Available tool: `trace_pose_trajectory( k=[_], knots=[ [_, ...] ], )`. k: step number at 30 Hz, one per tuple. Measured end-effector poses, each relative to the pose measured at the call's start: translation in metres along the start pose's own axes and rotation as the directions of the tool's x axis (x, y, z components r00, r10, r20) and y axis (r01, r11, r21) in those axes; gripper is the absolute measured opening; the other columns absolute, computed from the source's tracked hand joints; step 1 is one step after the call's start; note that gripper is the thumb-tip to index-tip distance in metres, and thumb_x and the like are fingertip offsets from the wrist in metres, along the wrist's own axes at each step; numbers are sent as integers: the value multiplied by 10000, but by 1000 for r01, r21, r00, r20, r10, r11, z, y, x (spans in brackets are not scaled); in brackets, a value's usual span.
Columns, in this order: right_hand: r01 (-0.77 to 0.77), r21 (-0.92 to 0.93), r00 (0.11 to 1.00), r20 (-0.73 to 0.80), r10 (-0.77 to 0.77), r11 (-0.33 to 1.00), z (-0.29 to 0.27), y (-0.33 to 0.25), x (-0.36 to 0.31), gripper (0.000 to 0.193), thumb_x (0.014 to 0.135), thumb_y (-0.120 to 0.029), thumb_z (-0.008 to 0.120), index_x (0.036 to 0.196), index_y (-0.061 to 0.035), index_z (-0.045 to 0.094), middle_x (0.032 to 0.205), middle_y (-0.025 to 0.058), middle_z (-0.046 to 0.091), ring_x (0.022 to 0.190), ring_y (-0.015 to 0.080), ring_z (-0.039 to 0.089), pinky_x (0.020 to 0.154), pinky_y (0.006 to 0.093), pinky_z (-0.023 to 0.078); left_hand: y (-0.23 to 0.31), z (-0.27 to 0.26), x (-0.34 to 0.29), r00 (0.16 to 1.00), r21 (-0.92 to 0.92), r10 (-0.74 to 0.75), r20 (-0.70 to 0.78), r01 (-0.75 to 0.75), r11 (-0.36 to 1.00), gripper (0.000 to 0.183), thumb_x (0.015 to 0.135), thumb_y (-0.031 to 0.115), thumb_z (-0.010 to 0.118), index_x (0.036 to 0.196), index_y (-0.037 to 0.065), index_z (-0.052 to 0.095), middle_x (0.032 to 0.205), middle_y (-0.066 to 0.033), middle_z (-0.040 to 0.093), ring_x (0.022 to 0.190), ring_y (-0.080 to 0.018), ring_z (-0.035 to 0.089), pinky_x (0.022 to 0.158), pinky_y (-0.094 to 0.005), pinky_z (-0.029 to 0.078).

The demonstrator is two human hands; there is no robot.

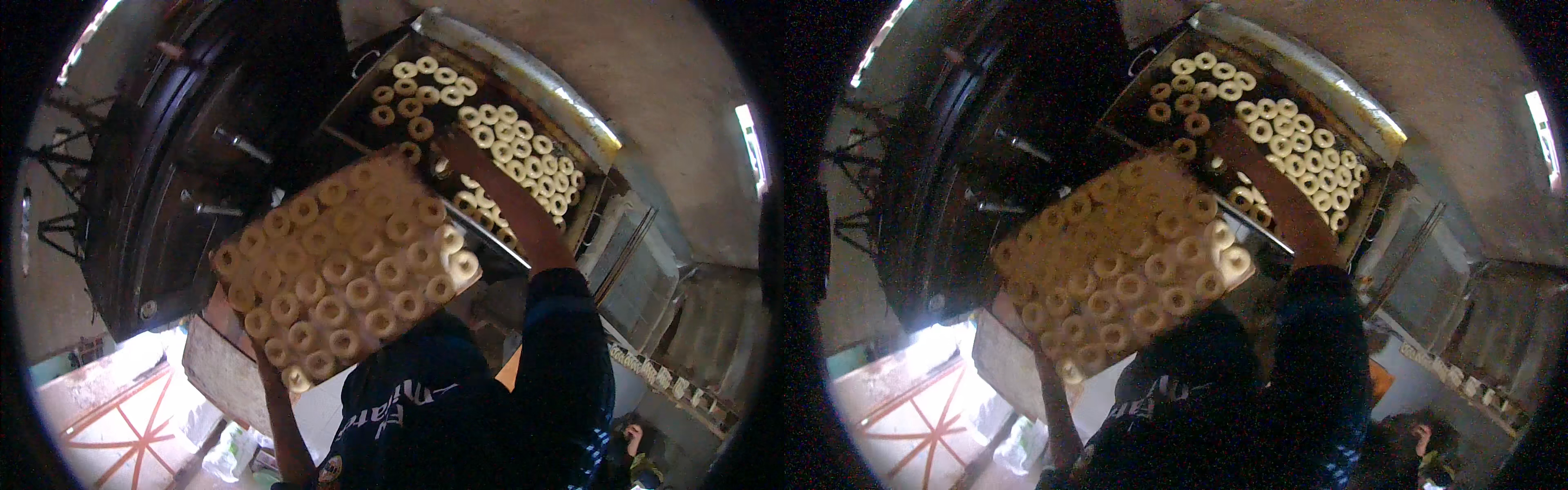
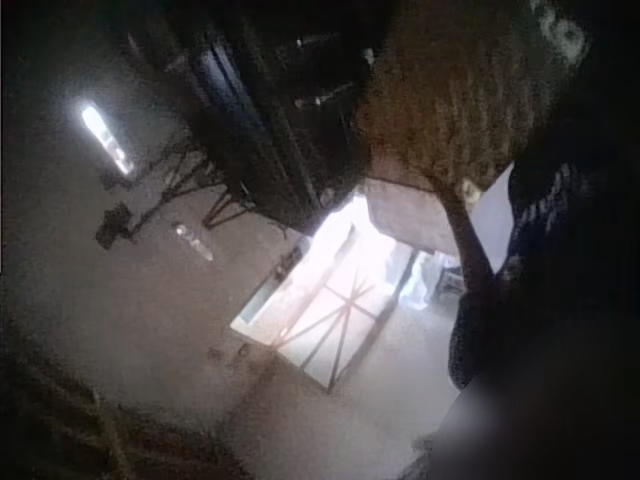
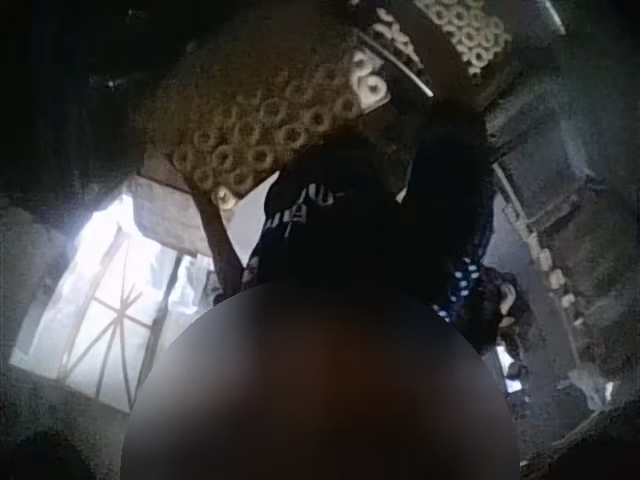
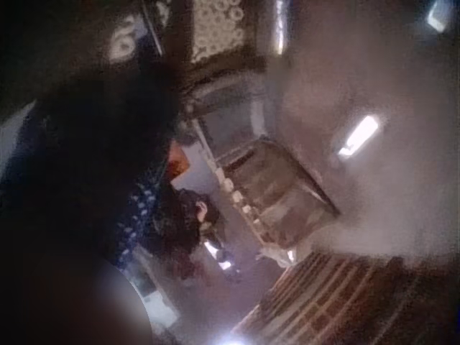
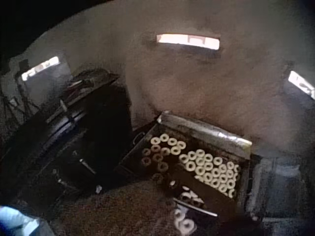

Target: The person arranges doughnuts on a tray, then uses a long metal skewer to thread them into a spiral shape. They transfer the skewered doughnuts to a cooling rack and continue loading raw doughnuts from a wooden board onto the tray.

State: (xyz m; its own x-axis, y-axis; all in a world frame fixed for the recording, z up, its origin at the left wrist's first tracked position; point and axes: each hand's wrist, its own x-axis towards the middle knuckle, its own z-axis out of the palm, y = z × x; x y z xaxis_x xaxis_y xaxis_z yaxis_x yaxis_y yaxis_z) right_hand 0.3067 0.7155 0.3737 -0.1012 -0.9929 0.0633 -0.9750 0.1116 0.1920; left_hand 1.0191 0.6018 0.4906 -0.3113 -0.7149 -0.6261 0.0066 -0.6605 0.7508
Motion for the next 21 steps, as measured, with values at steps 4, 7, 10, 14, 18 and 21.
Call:
trace_pose_trajectory(
  k=[4,7,10,14,18,21],
  knots=[
    [-139,467,990,63,124,873,-92,-116,33,514,935,-254,632,1432,-136,583,1450,229,552,1366,420,492,1086,514,459,-28,-32,-3,989,-57,70,129,-63,996,801,1047,678,391,1608,113,304,1569,-119,444,1406,-294,489,1147,-471,458],
    [178,567,984,-112,-139,804,-105,-153,34,525,940,-280,645,1443,-155,568,1474,204,542,1372,401,486,1103,504,445,-32,-15,15,995,-151,8,102,8,989,796,1047,674,401,1607,116,305,1556,-118,458,1401,-291,494,1145,-471,461],
    [-108,844,993,120,11,526,-77,-159,44,533,941,-317,654,1438,-144,564,1486,183,539,1402,407,452,1150,517,408,-16,13,15,983,-206,-21,184,60,977,802,1042,682,404,1603,116,314,1557,-119,457,1396,-294,498,1140,-469,465],
    [67,265,995,-85,-46,962,-84,-161,57,484,957,-305,631,1395,-102,596,1427,192,586,1404,400,447,1165,520,396,-9,8,16,995,-124,-10,103,22,992,832,1032,697,405,1630,136,266,1579,-137,428,1424,-307,470,1150,-472,460],
    [-46,257,997,-48,60,965,-75,-120,60,409,928,-256,613,1296,-81,654,1286,235,640,1260,425,560,1125,532,415,16,33,-19,997,73,80,-16,-78,994,801,1043,683,397,1615,131,300,1551,-136,454,1395,-304,499,1135,-464,472],
    [-89,45,993,84,85,995,-40,-47,27,371,873,-187,625,1224,-79,683,1155,223,657,1067,420,644,1025,533,476,9,14,3,998,-29,38,57,-36,999,798,1046,679,392,1613,125,304,1551,-136,457,1392,-301,504,1133,-461,476]
  ],
)
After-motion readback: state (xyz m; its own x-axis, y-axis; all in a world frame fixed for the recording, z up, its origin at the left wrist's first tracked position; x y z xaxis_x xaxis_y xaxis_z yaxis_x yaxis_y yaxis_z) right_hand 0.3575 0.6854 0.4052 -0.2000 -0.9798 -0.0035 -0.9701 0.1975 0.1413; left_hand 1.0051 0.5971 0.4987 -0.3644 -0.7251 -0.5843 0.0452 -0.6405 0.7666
